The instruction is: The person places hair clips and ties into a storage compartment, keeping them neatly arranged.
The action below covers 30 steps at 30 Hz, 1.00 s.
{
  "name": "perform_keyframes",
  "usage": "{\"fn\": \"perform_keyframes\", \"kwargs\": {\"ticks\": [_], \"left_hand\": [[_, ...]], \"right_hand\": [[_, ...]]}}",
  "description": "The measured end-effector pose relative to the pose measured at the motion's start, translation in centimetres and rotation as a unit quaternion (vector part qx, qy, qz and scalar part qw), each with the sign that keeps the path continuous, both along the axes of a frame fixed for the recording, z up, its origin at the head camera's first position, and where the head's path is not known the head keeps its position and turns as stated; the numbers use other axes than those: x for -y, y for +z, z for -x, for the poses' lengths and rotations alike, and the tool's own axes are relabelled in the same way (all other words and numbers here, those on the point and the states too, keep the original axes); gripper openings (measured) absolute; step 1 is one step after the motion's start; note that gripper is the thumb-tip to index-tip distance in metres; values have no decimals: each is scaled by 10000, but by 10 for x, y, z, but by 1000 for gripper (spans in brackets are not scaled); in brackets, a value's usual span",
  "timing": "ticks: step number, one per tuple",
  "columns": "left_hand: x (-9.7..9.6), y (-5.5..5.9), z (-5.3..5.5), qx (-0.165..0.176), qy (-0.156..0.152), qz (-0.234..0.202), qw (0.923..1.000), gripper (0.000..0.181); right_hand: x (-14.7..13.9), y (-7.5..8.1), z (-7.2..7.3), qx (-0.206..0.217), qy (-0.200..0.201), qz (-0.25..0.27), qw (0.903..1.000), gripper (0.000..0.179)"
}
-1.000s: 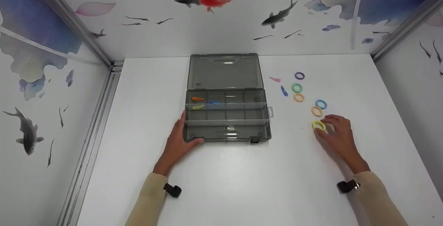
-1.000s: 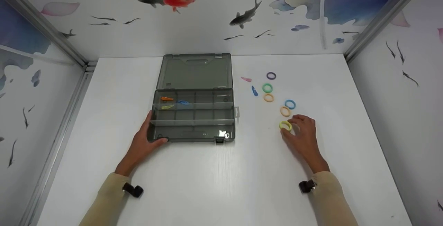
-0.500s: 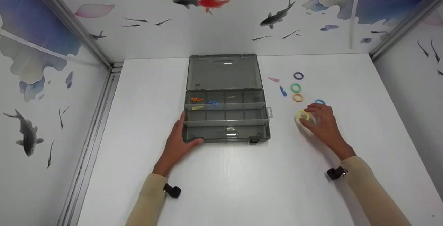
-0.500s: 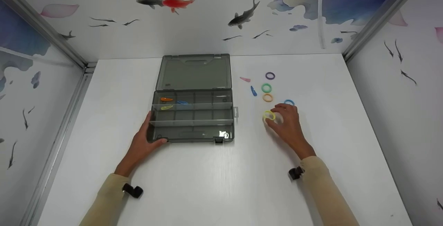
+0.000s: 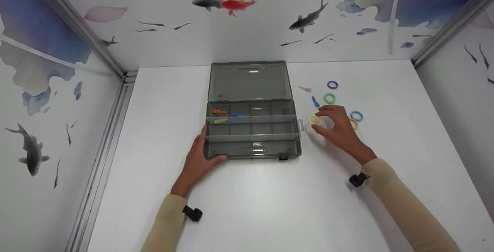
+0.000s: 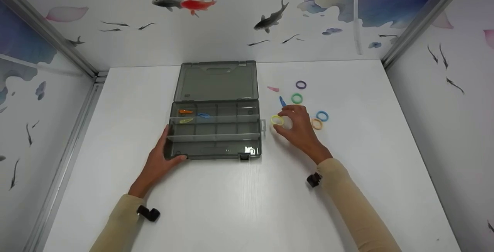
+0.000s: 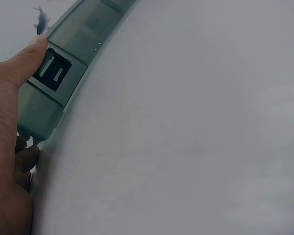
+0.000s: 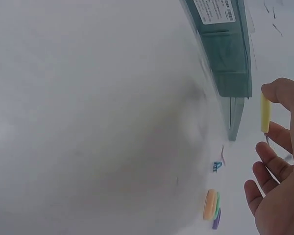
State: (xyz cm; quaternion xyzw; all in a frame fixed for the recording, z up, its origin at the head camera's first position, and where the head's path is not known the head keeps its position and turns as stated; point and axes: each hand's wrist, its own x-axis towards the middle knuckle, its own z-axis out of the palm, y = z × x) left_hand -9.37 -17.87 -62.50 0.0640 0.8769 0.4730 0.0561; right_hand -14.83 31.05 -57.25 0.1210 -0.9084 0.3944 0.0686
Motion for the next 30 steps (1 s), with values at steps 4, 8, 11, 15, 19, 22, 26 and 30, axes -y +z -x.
{"fn": "perform_keyframes", "kwargs": {"ticks": [4,8,11,15,19,22,26,30], "left_hand": [[0,1,0,-44,-8,-20,10000,124],[-1,1,0,-75,-11,-5,10000,125],[-1,1,0,-60,2,9,10000,124],[-1,0,0,-30,15,-32,10000,124],[-1,-1,1,-63,-6,-51,10000,123],[-1,-2,1,-109,-29,-24,9999,122],[0,-4,1,-141,-37,27,9999,120],[0,-4,1,-134,-19,71,9999,121]], "right_hand": [[12,6,6,-142,246,-183,9994,32],[23,10,12,-282,430,-247,9984,32],[31,13,16,-373,586,-256,9973,32],[45,18,22,-477,822,-292,9950,32],[60,20,28,-619,1096,-313,9916,34],[71,20,31,-672,1323,-305,9885,35],[86,20,35,-692,1611,-324,9840,35],[100,21,39,-732,1824,-378,9798,33]]}}
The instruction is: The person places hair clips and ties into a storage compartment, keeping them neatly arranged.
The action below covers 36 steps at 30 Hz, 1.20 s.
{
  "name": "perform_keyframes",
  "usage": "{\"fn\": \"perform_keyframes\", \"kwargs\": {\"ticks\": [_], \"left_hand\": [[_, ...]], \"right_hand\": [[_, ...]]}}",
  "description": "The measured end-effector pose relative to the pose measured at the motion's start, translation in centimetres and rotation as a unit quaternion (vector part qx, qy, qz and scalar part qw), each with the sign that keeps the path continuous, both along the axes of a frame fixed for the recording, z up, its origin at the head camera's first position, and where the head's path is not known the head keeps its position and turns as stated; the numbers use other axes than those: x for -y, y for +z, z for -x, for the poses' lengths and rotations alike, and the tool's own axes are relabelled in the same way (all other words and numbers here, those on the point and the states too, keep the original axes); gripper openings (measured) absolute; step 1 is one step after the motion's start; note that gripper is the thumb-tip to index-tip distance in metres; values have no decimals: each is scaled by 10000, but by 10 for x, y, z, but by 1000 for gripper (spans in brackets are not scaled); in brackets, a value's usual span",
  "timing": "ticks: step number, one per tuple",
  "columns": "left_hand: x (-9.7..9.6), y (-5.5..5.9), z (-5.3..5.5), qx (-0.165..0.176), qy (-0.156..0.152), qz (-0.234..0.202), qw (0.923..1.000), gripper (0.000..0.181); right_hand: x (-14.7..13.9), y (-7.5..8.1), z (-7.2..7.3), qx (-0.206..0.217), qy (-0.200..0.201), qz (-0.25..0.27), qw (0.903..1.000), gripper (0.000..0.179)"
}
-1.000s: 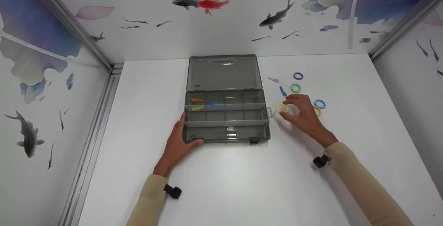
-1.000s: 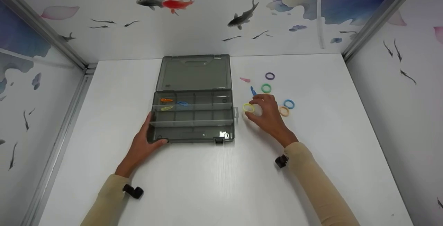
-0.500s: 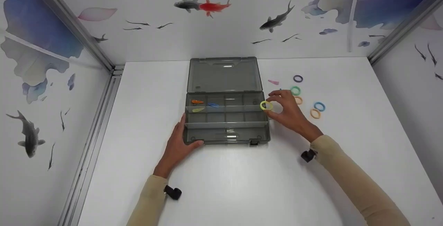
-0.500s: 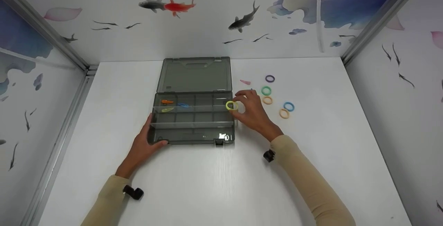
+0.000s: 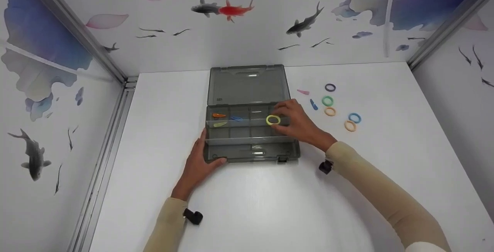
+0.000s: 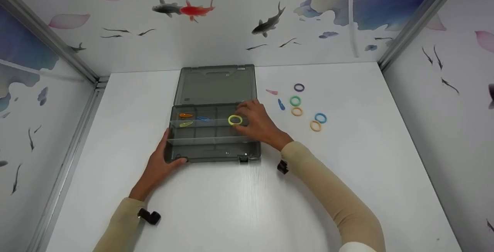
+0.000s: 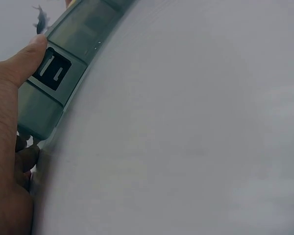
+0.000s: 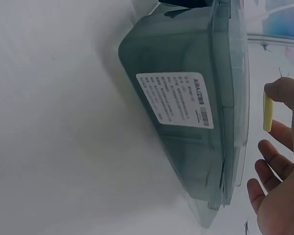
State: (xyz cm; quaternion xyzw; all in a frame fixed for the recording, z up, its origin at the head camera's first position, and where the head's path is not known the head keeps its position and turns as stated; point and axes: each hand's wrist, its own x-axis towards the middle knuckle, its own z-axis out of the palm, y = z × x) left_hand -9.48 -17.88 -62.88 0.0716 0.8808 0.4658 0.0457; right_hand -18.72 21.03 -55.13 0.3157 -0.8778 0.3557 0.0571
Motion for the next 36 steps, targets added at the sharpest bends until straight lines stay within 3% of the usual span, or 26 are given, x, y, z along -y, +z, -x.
{"fn": "perform_keyframes", "kwargs": {"ticks": [22,36], "left_hand": [[1,-1,-2,153,120,-110,9998,124],[-1,4,-2,144,51,-137,9998,123]], "right_hand": [[72,-1,16,347,700,-745,9942,36],[110,0,20,-95,1168,-941,9887,36]]}}
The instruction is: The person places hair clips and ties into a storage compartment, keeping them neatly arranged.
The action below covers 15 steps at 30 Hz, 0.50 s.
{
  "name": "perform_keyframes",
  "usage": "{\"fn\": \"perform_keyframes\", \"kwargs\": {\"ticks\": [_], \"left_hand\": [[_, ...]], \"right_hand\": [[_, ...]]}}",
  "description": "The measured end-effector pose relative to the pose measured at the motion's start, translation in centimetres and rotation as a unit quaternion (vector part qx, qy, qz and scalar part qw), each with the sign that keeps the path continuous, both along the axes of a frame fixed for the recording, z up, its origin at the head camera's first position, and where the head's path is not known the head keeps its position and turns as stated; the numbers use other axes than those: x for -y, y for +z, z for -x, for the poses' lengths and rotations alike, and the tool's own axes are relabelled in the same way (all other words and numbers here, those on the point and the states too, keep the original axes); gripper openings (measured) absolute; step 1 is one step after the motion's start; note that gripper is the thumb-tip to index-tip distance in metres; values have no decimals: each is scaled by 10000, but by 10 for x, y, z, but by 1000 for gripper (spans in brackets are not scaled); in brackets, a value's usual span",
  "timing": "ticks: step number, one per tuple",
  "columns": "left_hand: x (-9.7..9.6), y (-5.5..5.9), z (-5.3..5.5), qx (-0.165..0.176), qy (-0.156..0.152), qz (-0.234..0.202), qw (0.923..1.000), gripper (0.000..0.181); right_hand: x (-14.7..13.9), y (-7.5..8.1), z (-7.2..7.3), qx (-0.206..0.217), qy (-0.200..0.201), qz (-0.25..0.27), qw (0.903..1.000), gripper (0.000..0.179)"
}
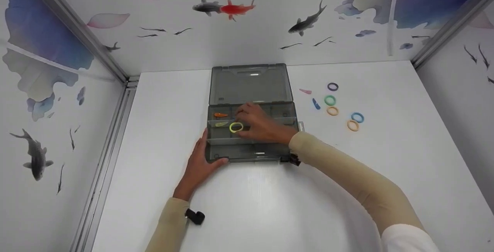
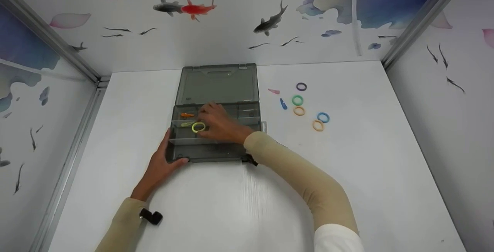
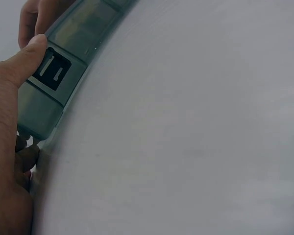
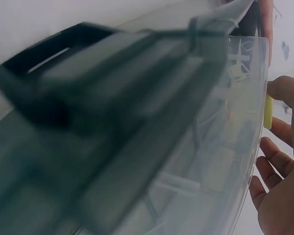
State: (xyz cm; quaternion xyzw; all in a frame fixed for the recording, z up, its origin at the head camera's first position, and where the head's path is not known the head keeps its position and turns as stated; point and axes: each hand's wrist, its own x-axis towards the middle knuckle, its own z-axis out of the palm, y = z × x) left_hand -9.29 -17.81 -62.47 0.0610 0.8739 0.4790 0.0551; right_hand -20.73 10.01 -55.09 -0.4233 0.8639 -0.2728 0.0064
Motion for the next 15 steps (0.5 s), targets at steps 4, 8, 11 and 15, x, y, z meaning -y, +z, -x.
{"fn": "perform_keyframes", "kwargs": {"ticks": [4,8,11,15], "left_hand": [[1,-1,0,-60,-11,-39,10000,124],[2,-3,0,-85,-18,15,10000,123],[2,-2,0,-59,-12,28,10000,123],[1,-1,0,-68,-26,23,10000,122]], "right_hand": [[9,0,1,-16,170,26,9999,35],[17,-1,2,65,274,88,9996,34],[21,0,2,118,298,53,9995,35],[26,-1,3,167,280,-16,9995,36]]}}
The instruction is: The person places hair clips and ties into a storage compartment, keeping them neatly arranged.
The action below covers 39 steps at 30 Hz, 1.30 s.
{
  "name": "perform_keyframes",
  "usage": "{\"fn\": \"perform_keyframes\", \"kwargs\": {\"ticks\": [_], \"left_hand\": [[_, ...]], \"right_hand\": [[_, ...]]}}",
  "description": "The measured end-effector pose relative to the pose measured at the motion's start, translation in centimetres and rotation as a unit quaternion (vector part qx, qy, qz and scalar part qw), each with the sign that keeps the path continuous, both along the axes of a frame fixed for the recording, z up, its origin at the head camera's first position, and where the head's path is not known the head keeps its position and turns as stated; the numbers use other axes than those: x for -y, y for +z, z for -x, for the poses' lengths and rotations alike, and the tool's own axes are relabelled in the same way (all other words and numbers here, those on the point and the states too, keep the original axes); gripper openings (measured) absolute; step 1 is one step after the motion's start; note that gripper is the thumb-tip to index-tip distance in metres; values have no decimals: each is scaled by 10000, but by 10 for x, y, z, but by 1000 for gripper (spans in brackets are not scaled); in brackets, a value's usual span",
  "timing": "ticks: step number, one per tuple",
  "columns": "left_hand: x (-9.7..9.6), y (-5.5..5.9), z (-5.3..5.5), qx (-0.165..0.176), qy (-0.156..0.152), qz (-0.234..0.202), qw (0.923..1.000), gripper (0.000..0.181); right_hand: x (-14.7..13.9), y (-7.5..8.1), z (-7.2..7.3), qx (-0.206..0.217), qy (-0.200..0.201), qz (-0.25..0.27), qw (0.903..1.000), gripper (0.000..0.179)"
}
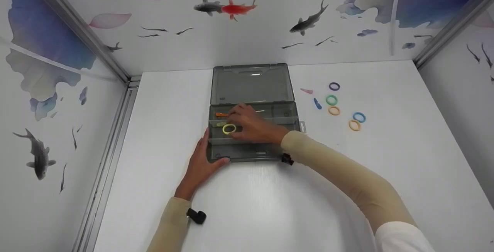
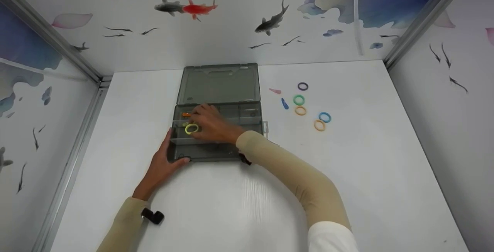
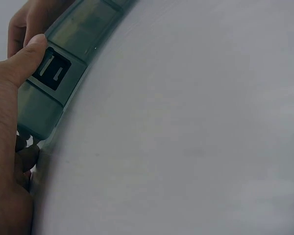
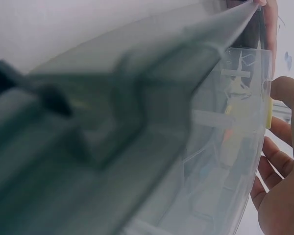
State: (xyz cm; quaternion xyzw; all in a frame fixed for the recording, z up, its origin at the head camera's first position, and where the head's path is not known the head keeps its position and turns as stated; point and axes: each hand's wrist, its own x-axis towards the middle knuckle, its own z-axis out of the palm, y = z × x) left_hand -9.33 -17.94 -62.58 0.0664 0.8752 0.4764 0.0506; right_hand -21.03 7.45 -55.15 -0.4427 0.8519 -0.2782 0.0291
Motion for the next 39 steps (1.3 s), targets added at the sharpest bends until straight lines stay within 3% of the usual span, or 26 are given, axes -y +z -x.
{"fn": "perform_keyframes", "kwargs": {"ticks": [16,28,39], "left_hand": [[-1,-1,0,-17,21,-55,10000,123],[-3,4,0,25,68,63,10000,124],[0,-1,1,-42,-6,45,10000,123]], "right_hand": [[15,-6,2,172,-174,-17,9997,39],[20,-7,3,171,-151,59,9997,36],[16,-7,3,283,-115,253,9992,40]]}}
